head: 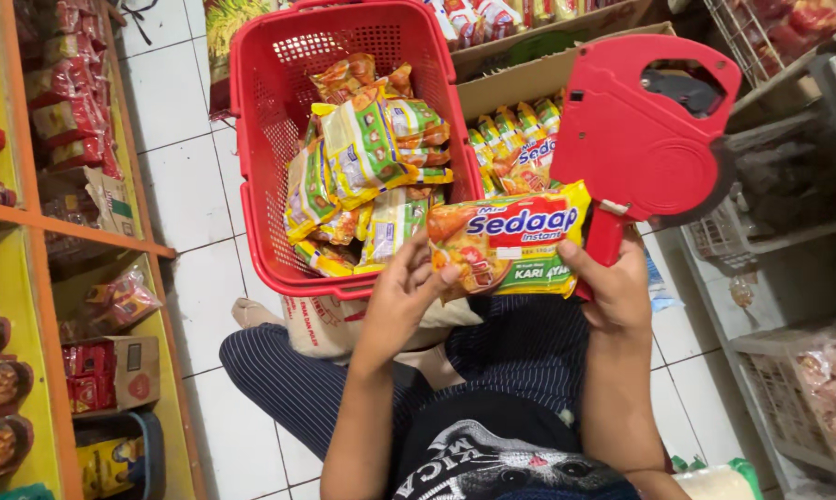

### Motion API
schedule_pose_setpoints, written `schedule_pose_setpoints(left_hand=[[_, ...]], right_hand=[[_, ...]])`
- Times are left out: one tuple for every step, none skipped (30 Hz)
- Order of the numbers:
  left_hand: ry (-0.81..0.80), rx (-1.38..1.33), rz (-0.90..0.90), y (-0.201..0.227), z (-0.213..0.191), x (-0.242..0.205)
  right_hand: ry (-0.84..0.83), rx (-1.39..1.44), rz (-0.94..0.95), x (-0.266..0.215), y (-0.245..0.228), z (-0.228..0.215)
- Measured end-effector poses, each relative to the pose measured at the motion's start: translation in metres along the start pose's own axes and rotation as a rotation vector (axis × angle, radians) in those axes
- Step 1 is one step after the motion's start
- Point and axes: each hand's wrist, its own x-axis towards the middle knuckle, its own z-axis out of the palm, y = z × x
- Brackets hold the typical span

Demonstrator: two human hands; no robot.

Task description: The person sits on the floor and repeatedly picks up packets of instant noodles from a cardboard box. They use a handheld red sealing device to seal each packet and then place it into a red plastic basket.

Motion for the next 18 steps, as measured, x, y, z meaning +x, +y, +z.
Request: schedule_pose_setpoints(left_hand=[[-0.004,-0.017,-0.006,-0.003,0.000,-0.001],[-0.009,-0.034,-0.011,-0.005,0.001,0.000],[-0.010,-0.052,-0.019,-0.006,0.002,-0.002],[0.025,-0.041,-0.006,-0.006,0.003,-0.004],[0.062,-0.029,0.010,-0.003,0.004,-0.005],[0.098,-0.017,0.026,0.000,0.005,-0.007],[0.205,0.079,0.034,0.004,0.005,-0.008],[0.312,0.174,0.041,0.009,0.004,-0.011],[0.421,0.270,0.047,0.015,0.002,-0.014],[0.438,0.320,0.149,0.021,-0.001,-0.014],[0.457,0.373,0.251,0.028,-0.006,-0.012],[0.475,0.425,0.352,0.034,-0.009,-0.011],[0.498,0.418,0.347,0.038,-0.011,-0.009],[0.521,0.410,0.342,0.042,-0.012,-0.007],[0.542,0.405,0.341,0.045,-0.014,-0.007],[0.565,0.433,0.335,0.046,-0.014,-0.007],[0.583,0.459,0.326,0.046,-0.013,-0.006],[0.601,0.485,0.316,0.045,-0.012,-0.004]], right_hand=[[0.000,-0.009,-0.012,0.000,-0.001,0.002],[0.000,-0.019,-0.024,0.000,-0.004,0.005],[0.000,-0.029,-0.031,-0.002,-0.006,0.006],[-0.001,-0.071,-0.060,-0.004,-0.007,0.009],[-0.005,-0.112,-0.091,-0.005,-0.009,0.013],[-0.009,-0.153,-0.121,-0.007,-0.012,0.016],[0.005,-0.178,-0.105,-0.010,-0.016,0.018],[0.020,-0.203,-0.089,-0.015,-0.021,0.018],[0.033,-0.228,-0.071,-0.019,-0.023,0.020],[0.043,-0.286,-0.102,-0.024,-0.023,0.020],[0.050,-0.343,-0.131,-0.030,-0.025,0.019],[0.058,-0.400,-0.161,-0.035,-0.024,0.018],[0.039,-0.409,-0.152,-0.042,-0.022,0.018],[0.020,-0.419,-0.143,-0.048,-0.020,0.017],[0.001,-0.425,-0.138,-0.053,-0.017,0.017],[-0.029,-0.468,-0.103,-0.058,-0.013,0.018],[-0.052,-0.514,-0.069,-0.064,-0.009,0.020],[-0.076,-0.560,-0.036,-0.065,-0.007,0.021]])
